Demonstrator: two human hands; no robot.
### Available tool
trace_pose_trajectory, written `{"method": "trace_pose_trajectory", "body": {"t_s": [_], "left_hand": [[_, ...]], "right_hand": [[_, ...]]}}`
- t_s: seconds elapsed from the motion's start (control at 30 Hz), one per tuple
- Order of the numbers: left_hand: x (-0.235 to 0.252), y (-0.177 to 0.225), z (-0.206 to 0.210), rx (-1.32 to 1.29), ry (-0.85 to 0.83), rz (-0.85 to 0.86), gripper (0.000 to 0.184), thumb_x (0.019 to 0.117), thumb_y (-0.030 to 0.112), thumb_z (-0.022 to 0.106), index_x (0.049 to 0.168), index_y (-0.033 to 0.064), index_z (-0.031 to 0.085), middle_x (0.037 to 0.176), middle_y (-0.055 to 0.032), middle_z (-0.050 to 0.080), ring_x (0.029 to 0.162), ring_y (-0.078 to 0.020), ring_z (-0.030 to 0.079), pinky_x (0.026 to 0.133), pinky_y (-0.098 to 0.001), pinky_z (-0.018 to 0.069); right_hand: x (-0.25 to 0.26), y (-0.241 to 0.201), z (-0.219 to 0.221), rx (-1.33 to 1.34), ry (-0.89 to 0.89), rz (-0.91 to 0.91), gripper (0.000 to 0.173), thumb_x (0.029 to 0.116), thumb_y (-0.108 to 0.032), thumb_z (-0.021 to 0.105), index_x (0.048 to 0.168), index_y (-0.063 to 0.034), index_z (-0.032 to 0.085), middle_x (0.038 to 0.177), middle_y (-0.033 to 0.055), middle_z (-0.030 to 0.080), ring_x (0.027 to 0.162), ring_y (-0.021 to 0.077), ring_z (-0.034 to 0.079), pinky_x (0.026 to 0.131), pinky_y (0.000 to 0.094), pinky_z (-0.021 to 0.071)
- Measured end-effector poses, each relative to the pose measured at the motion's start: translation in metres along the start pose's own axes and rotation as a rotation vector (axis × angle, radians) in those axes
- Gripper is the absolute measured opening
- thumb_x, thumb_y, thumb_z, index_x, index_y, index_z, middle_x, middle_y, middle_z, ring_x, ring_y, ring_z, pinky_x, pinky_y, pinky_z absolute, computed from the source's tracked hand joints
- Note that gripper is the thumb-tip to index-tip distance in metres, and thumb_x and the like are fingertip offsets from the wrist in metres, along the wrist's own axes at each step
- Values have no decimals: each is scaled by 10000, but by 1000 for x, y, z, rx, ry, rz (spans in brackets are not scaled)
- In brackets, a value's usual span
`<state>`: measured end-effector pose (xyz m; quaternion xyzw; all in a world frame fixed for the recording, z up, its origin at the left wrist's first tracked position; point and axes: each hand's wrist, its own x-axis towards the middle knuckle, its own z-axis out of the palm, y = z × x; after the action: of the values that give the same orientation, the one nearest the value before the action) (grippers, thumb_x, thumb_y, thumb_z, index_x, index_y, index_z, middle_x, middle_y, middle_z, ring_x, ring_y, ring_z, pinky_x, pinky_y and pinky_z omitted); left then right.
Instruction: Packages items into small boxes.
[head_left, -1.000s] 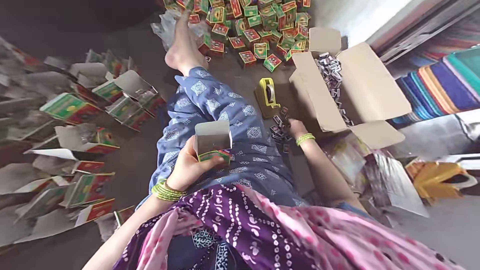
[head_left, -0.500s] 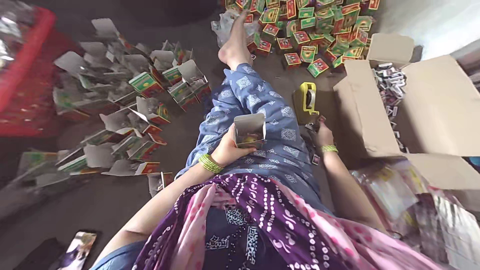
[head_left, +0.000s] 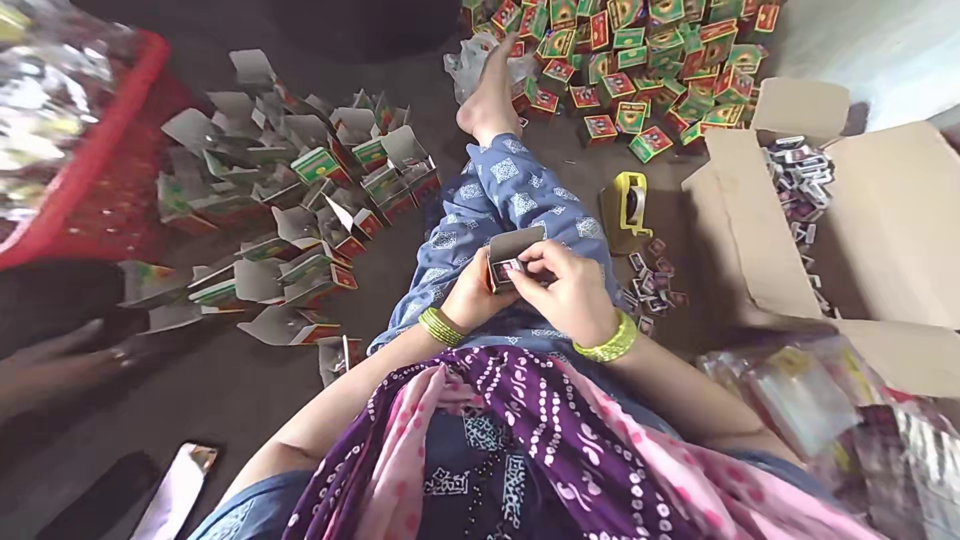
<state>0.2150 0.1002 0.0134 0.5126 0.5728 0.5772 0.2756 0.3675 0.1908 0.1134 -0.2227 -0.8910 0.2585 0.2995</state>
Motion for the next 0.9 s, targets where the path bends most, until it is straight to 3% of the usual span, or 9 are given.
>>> {"method": "trace_pose_trajectory", "body": {"t_s": [0.17, 0.23, 0.3, 0.5, 0.57, 0.63, 0.73, 0.8, 0.9], "left_hand": [[0, 0, -1, 89, 1, -40, 723, 831, 261, 812, 1381, -48, 458, 1168, -117, 687, 1106, -126, 667, 1015, -345, 543], [-1, 1, 2, -100, -27, -87, 564, 916, 196, 693, 1378, -30, 459, 1139, -91, 691, 1073, -115, 677, 977, -342, 563], [0, 1, 3, -177, -44, -157, 513, 940, 148, 636, 1396, 9, 446, 1111, -61, 691, 1030, -97, 686, 938, -335, 580], [-1, -3, 0, 146, -77, -41, 722, 861, 164, 741, 1437, -77, 376, 1204, -139, 670, 1135, -113, 659, 1031, -312, 531], [-1, -3, -1, 149, -49, 46, 786, 861, 166, 750, 1453, -107, 311, 1252, -180, 641, 1182, -134, 641, 1061, -320, 515], [-2, -1, -2, 136, 22, 123, 857, 859, 170, 774, 1454, -133, 237, 1292, -233, 609, 1220, -168, 628, 1080, -346, 505], [-6, -2, -2, 69, 123, 183, 1074, 848, 272, 843, 1512, -91, 80, 1335, -253, 569, 1239, -193, 625, 1074, -381, 526], [-7, -3, -2, -31, 114, 241, 1084, 849, 263, 850, 1538, -8, 58, 1387, -226, 541, 1249, -200, 624, 1071, -405, 537], [-7, -2, -2, -146, 42, 302, 964, 861, 217, 841, 1533, 71, 166, 1395, -161, 560, 1244, -202, 626, 1072, -426, 541]], "right_hand": [[-7, -5, 19, -152, -119, -165, 241, 1006, -261, 606, 1003, -92, 778, 881, 13, 768, 838, 149, 721, 829, 340, 590], [-9, -2, 21, -225, -219, -264, 296, 1013, -280, 551, 966, -80, 764, 883, 48, 750, 883, 213, 695, 853, 371, 551], [-8, -2, 21, -305, -318, -285, 332, 1001, -337, 528, 952, -89, 744, 925, 87, 701, 939, 274, 656, 825, 414, 543], [2, -10, 14, -386, -446, -243, 352, 969, -402, 564, 929, -95, 731, 1076, 154, 658, 1037, 344, 629, 830, 497, 542], [1, -9, 11, -368, -374, -262, 335, 957, -419, 596, 951, -118, 741, 1105, 146, 660, 1058, 339, 627, 855, 509, 539], [-1, -2, 7, -280, -156, -272, 285, 946, -408, 662, 1045, -162, 767, 1162, 127, 677, 1111, 320, 625, 931, 519, 523], [-3, 20, -4, -107, 113, -225, 340, 903, -387, 760, 1142, -146, 735, 1227, 125, 645, 1187, 297, 576, 1000, 501, 480], [-5, 37, -8, 58, 113, -140, 476, 881, -400, 799, 1226, -99, 667, 1301, 138, 606, 1255, 281, 544, 1048, 478, 475], [-11, 58, -2, 357, -14, -21, 562, 892, -370, 803, 1331, -59, 642, 1331, 147, 621, 1212, 238, 601, 976, 401, 553]]}}
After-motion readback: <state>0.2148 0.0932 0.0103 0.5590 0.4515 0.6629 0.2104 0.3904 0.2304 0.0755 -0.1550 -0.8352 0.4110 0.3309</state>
